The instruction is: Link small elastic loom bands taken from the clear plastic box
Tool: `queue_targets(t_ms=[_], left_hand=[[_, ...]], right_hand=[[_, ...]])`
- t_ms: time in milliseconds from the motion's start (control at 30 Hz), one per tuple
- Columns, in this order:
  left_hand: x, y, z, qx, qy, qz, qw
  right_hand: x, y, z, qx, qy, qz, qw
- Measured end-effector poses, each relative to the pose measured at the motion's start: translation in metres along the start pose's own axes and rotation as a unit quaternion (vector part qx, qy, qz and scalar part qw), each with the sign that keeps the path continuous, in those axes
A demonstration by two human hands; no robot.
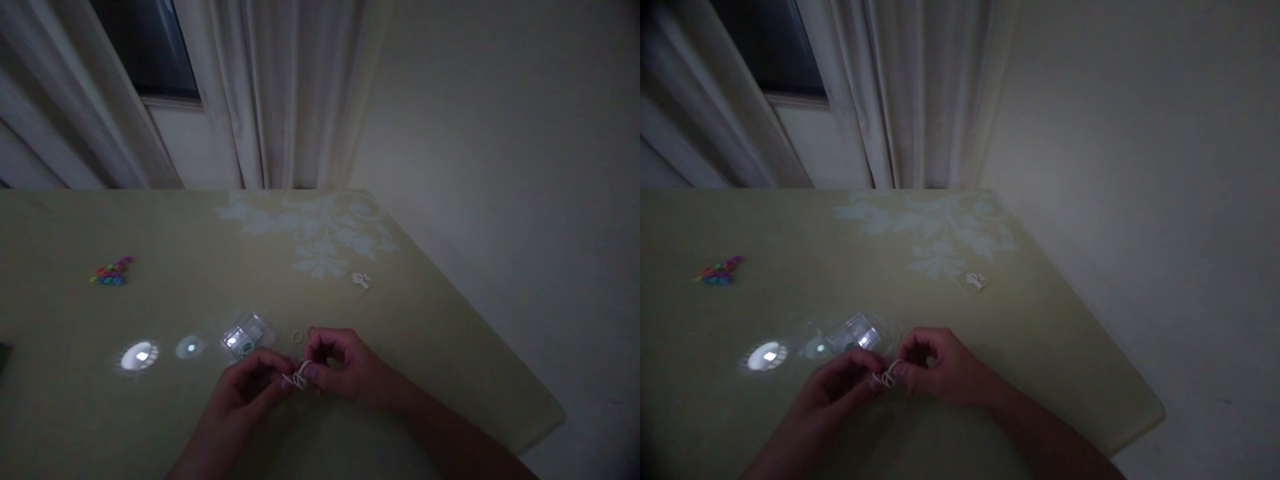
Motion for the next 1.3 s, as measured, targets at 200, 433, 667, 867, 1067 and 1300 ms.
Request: queue_targets(t_ms=[200,433,667,867,1067,1300], left_hand=[[0.007,0.000,0.004,0.013,-0.035,-0.032,0.999],[0.009,0.002,0.003,0.033,-0.050,-0.049,0.997],[0.005,0.000,0.005,0.046,-0.021,-0.024,0.998],[0.001,-0.004,0.018,0.114,0.054,0.002,0.992],[0.001,-0.009,0.033,0.195,0.136,0.022,0.971],[0.002,-0.013,0.032,0.183,0.145,0.032,0.972]], right_hand=[[0.003,0.001,0.002,-0.003,0.009,0.012,1.000],[0.002,0.002,0.004,0.001,0.018,0.031,0.999],[0.001,0.001,0.004,-0.017,-0.018,0.050,0.998],[0.000,0.000,-0.004,-0.050,-0.053,0.067,0.995],[-0.001,-0.005,-0.010,-0.099,-0.098,0.098,0.985],[-0.002,-0.008,-0.011,-0.109,-0.128,0.128,0.977]])
Point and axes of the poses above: each hand's wrist, its own y-axis towards the middle knuckle, its own x-axis out of the palm, z = x × y, the point moved 8 cm from there along y, towards the middle knuckle, and after that the axes turned 3 degrees about -z, right-handed, at the moved point
